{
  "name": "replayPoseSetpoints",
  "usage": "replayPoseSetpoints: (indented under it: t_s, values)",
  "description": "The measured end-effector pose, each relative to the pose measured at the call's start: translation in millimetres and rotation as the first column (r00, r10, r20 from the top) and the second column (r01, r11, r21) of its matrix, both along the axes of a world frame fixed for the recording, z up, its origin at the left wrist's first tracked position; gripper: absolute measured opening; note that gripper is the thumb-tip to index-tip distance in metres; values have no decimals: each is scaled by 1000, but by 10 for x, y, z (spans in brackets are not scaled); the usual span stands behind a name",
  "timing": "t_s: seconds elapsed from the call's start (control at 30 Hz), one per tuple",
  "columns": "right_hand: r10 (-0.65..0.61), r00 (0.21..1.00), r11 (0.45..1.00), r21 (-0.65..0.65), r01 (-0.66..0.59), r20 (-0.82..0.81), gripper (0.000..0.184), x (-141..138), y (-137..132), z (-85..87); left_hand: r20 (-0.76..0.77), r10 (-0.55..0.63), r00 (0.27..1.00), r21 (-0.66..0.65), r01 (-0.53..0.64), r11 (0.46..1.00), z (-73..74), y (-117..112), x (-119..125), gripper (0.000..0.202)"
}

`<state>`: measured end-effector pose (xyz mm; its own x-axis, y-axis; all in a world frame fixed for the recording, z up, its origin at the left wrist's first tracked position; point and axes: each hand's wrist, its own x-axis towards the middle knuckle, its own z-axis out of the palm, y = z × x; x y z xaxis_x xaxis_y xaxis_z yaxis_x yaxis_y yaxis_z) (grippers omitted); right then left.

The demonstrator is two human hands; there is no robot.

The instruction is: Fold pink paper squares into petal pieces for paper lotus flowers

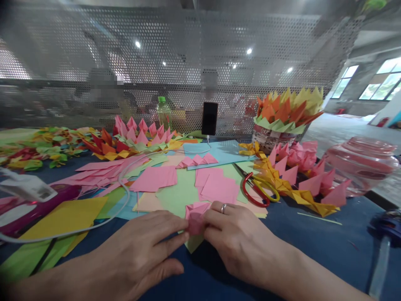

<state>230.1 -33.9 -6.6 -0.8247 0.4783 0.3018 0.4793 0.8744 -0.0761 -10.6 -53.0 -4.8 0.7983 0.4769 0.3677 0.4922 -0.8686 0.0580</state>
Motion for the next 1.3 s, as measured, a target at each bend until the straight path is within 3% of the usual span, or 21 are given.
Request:
replayPoseSetpoints:
  t_s: [0.23, 0.43, 0.77, 1.07, 1.3]
  values:
    - [-88, 992, 994, -72, 82, -94, 32, 17, 51, -2, -15, -1, 1000, -18, 1, 1000, 40, -8, -12, 39]
    - [-152, 988, 972, -176, 152, 17, 65, -1, 98, 43, 6, -10, 1000, -27, 10, 1000, 52, 8, -14, 36]
    - [-196, 979, 955, -238, 176, -62, 23, -24, 67, 84, 37, 1, 999, -41, 0, 999, 93, 10, -16, 31]
    - [-167, 972, 943, -316, 109, -165, 19, -73, -25, 45, 81, -3, 997, -15, 4, 1000, 83, -7, -7, 31]
    - [-202, 956, 949, -283, 138, -212, 17, -72, -22, 18, 29, -25, 999, -33, 26, 999, 48, -6, -8, 34]
